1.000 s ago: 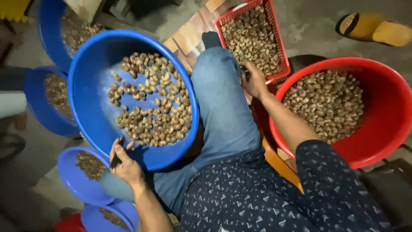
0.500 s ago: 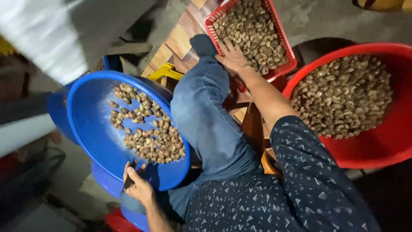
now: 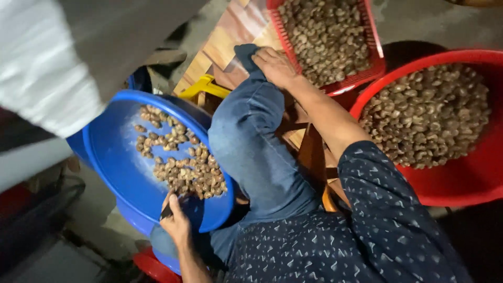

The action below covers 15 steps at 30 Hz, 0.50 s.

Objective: Sorting and peeling cashew nuts by hand using a small tool in a processing area.

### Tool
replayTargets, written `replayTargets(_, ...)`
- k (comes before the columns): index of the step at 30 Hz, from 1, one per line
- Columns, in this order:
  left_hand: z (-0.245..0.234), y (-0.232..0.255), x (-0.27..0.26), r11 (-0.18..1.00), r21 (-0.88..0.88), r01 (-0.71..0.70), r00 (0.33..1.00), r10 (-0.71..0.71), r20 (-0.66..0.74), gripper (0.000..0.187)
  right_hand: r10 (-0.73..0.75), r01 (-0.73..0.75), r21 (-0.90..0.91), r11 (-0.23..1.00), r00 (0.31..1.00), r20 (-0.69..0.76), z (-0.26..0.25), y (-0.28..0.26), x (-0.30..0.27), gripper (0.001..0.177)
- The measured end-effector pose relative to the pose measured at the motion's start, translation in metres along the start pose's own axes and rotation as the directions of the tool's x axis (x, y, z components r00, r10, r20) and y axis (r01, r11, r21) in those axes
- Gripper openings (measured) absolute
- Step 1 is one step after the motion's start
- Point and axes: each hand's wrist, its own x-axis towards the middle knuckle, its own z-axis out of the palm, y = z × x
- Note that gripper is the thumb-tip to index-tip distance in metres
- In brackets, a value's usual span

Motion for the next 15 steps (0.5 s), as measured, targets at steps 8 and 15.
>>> replayTargets(8, 0.015, 0.014, -0.001, 0.985, -0.130, 0.112, 0.987, -0.095, 0.128, 0.030, -0.067, 0.069, -0.028, 0.997, 0.995, 0.074, 0.035, 0.009, 0.003, 0.057)
replayTargets(15, 0.032, 0.012, 0.010, 0.978, -0.207, 0.026, 0.996, -0.007, 0.091, 0.029, -0.180, 0.219, -0.153, 0.964, 0.956, 0.232, 0.059, 0.047, -0.021, 0.066)
